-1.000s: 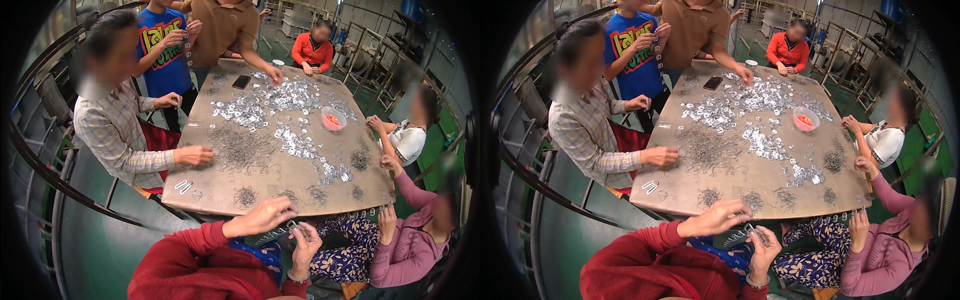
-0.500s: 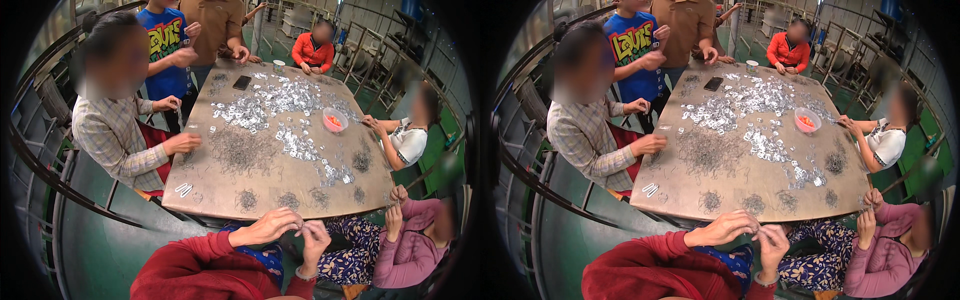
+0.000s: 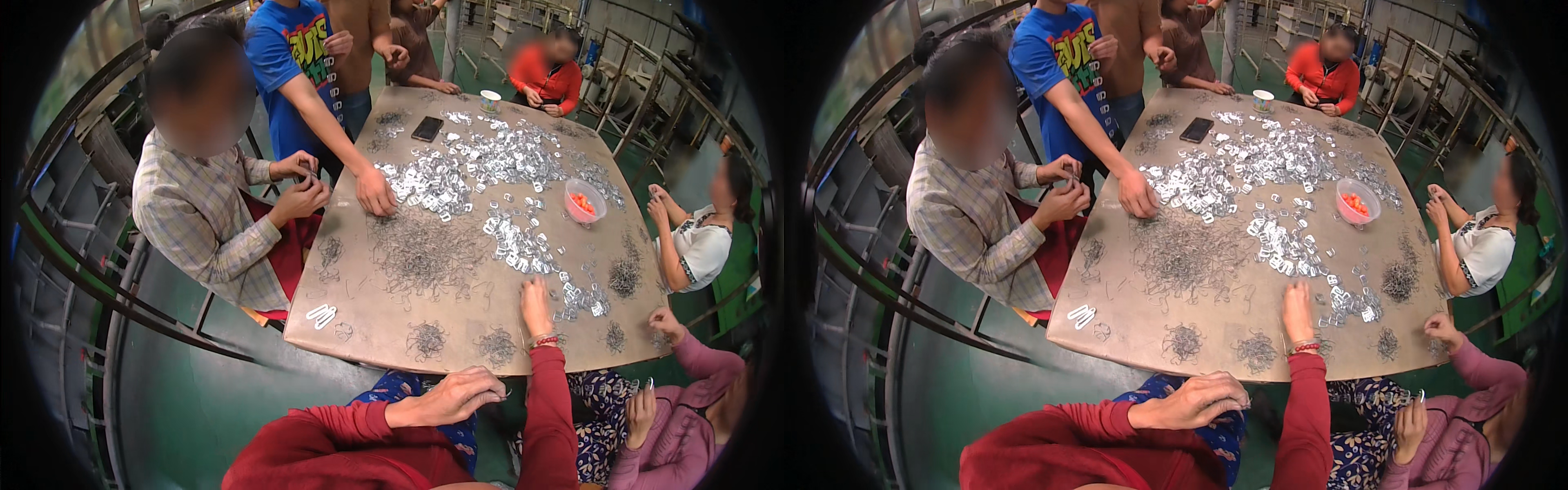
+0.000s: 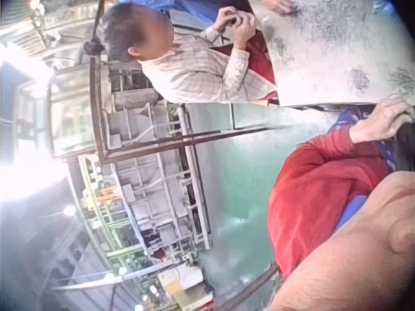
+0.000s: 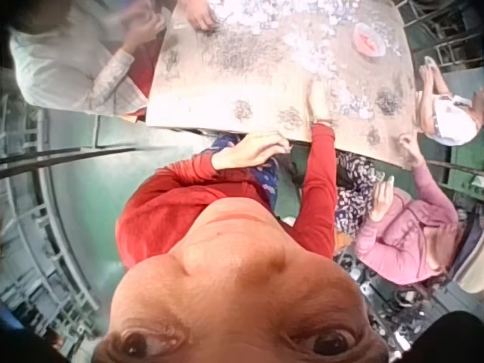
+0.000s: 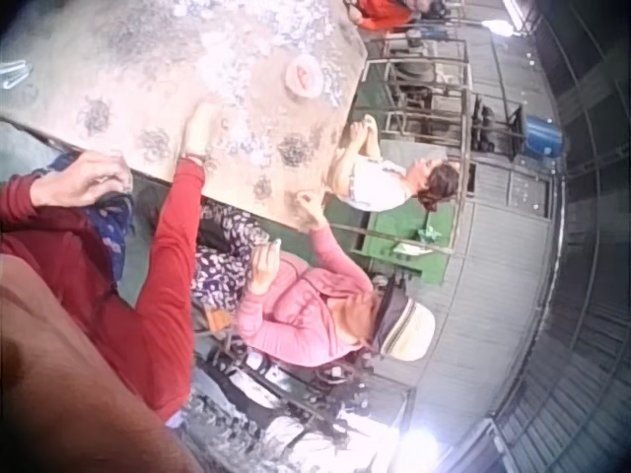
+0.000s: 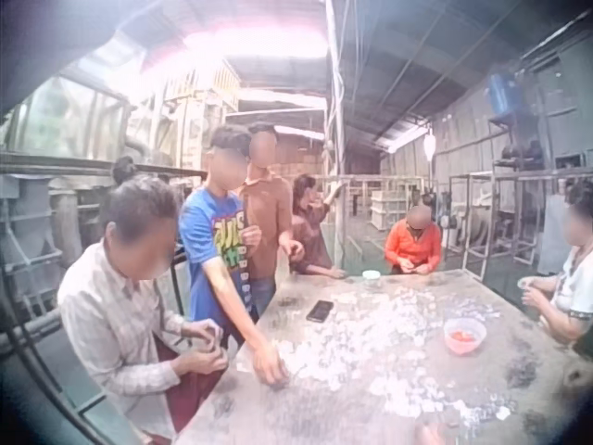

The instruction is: The person joins metal rings and decorative metal pieces by hand to form chains, then hangs the chains onto a larger frame alongside other people.

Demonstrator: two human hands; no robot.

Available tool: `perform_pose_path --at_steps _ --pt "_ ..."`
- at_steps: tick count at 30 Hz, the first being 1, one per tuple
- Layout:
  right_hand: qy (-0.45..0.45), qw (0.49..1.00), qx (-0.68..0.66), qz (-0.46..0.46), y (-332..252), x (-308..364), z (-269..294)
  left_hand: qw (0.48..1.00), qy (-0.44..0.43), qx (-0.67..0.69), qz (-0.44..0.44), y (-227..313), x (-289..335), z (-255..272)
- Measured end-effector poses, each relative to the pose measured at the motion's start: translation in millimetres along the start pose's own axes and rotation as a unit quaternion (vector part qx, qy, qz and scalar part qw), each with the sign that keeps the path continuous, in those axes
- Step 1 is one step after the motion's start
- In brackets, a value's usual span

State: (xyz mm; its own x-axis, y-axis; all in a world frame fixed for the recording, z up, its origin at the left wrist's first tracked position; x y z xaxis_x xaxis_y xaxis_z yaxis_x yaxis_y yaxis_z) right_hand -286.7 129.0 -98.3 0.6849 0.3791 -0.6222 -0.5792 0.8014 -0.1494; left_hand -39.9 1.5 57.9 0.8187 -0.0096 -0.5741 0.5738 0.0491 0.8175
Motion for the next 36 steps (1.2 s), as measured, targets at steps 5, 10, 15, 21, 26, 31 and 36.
perform_pose_path --at_steps 5,10,15,21,26,31,36 --pt "-0.057 0.998 -0.028 -0.026 -38.1 -15.0 19.5 0.999 -0.033 -0.015 0.000 -11.1 5.1 -1.8" --pt "0.032 0.999 0.038 -0.005 -11.4 -1.8 41.8 0.998 -0.054 -0.013 -0.020 2.3 1.9 -8.1" --pt "0.029 0.999 0.029 0.032 -10.4 -4.3 35.3 0.999 -0.033 -0.020 -0.035 8.6 8.7 -4.3" --pt "0.089 0.892 -0.293 -0.332 13.7 -9.6 56.2 0.998 -0.030 -0.024 -0.051 18.9 8.1 -1.4" --pt "0.087 0.658 -0.589 -0.461 -30.4 24.4 72.7 0.998 -0.016 -0.031 -0.061 13.4 9.4 1.0" --pt "0.112 0.660 -0.603 -0.435 -100.8 60.1 162.3 0.999 -0.011 -0.027 -0.014 3.0 8.7 -1.1" --pt "0.109 0.696 -0.582 -0.406 -133.5 83.1 203.2 0.999 -0.003 -0.053 0.000 -6.4 4.2 1.8"
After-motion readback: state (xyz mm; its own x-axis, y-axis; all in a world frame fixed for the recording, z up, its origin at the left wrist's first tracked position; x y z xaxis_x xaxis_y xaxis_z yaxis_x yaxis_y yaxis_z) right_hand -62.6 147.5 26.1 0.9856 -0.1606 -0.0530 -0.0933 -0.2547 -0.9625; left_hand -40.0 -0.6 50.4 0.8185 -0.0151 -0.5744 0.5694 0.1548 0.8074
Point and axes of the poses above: each hand's wrist, its own x-axis away from the middle knuckle, its own z-axis out of the back of the hand, y = z × x, the point moved 9 cm from there along -x, towards the middle knuckle, and after that the axes turned 14 degrees about y, right-handed, at the moved point
